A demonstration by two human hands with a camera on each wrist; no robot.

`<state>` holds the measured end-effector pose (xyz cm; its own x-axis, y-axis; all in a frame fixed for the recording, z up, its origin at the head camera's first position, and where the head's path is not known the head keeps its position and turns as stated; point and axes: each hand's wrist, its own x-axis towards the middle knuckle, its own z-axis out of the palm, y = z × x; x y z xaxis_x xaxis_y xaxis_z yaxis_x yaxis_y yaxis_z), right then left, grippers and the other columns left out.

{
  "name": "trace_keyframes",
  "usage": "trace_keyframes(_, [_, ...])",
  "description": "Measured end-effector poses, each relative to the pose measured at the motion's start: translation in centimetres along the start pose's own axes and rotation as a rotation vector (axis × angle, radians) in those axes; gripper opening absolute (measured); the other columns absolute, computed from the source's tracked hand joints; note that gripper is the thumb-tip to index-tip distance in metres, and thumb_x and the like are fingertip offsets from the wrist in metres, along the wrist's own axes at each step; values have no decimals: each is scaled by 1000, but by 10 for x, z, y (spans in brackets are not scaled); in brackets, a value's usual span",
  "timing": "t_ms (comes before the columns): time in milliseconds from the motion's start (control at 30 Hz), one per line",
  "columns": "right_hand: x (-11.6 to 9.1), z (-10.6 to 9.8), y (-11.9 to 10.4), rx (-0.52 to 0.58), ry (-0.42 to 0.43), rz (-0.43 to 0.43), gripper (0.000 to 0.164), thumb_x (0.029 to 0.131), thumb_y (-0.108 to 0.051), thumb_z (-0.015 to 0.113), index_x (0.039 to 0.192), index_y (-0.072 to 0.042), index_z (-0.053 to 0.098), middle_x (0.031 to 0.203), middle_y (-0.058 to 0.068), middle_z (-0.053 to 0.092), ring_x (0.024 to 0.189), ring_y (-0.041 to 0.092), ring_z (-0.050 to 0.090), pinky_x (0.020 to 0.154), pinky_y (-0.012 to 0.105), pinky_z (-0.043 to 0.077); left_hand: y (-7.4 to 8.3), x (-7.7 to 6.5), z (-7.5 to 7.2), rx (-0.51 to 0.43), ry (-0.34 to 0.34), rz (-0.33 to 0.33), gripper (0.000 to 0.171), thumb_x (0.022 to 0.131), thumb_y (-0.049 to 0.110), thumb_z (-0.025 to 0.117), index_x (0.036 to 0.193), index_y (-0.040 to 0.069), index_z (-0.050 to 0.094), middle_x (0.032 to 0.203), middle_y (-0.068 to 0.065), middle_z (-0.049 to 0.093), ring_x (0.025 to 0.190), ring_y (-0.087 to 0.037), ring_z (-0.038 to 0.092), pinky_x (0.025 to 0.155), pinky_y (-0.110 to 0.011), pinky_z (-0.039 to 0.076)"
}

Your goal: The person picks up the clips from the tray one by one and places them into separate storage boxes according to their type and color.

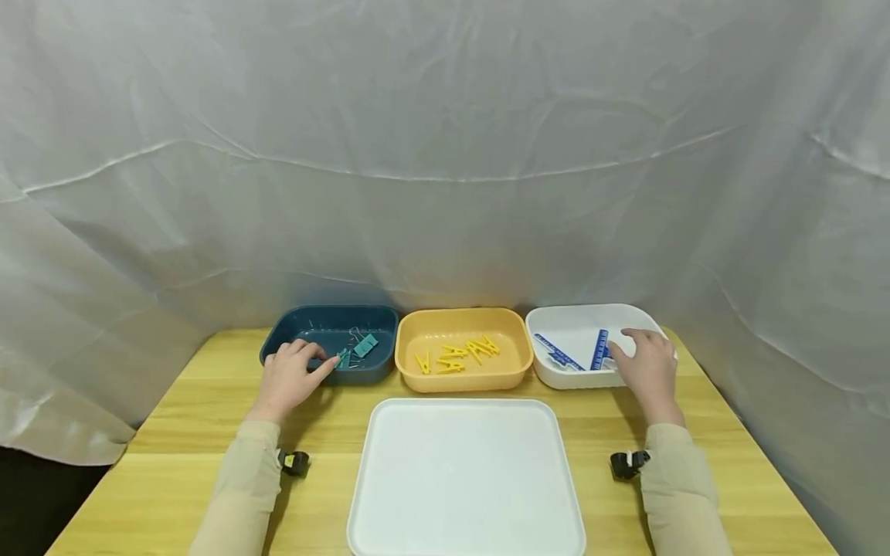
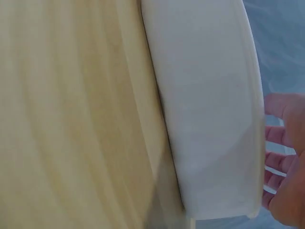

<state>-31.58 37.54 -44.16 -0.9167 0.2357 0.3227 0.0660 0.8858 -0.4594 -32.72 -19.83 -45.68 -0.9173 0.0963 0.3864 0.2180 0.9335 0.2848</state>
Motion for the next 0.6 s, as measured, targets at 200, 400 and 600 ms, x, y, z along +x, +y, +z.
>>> trace_keyframes(200, [-11,-1,-12,20,62,-86,55,99,-41,53,131,4,54,136,36,44,125,56,35,103,71,23,6,2,-11,4,45,36,31,92,46,62,96,15,68,108,-9,66,103,-33,54,91,-55,41])
trace_keyframes(400, [-22,-2,-31,8,119,-213,58,98,-43,54,136,1,51,136,32,46,128,51,35,108,68,20,19,2,-24,-8,41,59,39,95,46,58,114,14,68,124,-11,64,121,-35,53,105,-60,36])
trace_keyframes(600, [-39,-9,-52,-70,42,-280,68,97,-50,52,150,-10,38,150,28,35,144,48,18,109,72,17,26,-3,-31,-14,-29,33,63,95,58,50,146,21,47,154,-14,40,147,-37,25,115,-68,16])
